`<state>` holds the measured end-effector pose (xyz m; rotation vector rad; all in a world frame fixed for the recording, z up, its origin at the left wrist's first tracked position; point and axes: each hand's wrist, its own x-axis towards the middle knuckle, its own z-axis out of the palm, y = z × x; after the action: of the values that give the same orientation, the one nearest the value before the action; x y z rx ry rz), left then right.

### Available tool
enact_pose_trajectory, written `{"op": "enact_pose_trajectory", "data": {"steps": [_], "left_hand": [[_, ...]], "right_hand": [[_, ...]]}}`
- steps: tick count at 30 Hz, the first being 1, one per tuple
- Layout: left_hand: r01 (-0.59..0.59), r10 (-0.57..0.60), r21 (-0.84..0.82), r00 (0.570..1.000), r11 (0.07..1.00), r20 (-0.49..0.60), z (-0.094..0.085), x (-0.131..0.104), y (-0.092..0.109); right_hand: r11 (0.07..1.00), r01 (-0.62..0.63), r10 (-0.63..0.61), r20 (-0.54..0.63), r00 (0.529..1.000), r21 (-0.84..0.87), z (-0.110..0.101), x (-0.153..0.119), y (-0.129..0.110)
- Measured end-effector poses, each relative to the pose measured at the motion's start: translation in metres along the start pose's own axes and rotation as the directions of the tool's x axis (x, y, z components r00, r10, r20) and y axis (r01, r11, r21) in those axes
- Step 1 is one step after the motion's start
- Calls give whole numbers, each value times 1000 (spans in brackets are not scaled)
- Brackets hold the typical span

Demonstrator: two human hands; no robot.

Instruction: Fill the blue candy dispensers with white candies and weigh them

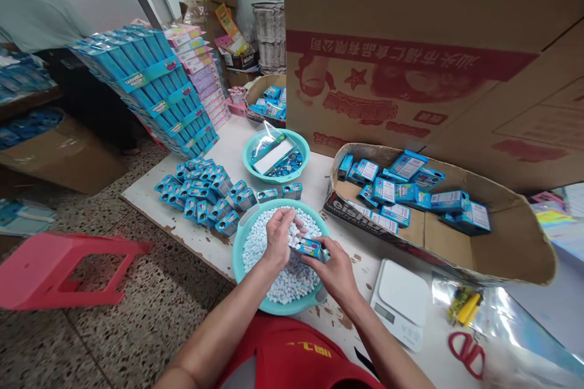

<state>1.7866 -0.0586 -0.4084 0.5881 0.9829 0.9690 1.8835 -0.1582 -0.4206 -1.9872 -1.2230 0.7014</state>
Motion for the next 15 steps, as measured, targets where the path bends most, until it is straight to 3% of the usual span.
{"op": "enact_pose_trajectory", "data": {"steps": [5, 9, 15], "left_hand": [[-96, 96, 10, 995, 995, -18, 4, 2, 1], [-20, 21, 30, 1000, 999, -21, 5, 7, -2], [-38, 38, 34, 999, 999, -4, 5, 7, -2]], "right_hand": [[1000, 18, -18, -14, 1000, 24, -3, 1, -5], [999, -32, 32, 7, 999, 16, -3, 3, -5], [999, -37, 37, -15, 999, 22, -2, 7, -6]]}}
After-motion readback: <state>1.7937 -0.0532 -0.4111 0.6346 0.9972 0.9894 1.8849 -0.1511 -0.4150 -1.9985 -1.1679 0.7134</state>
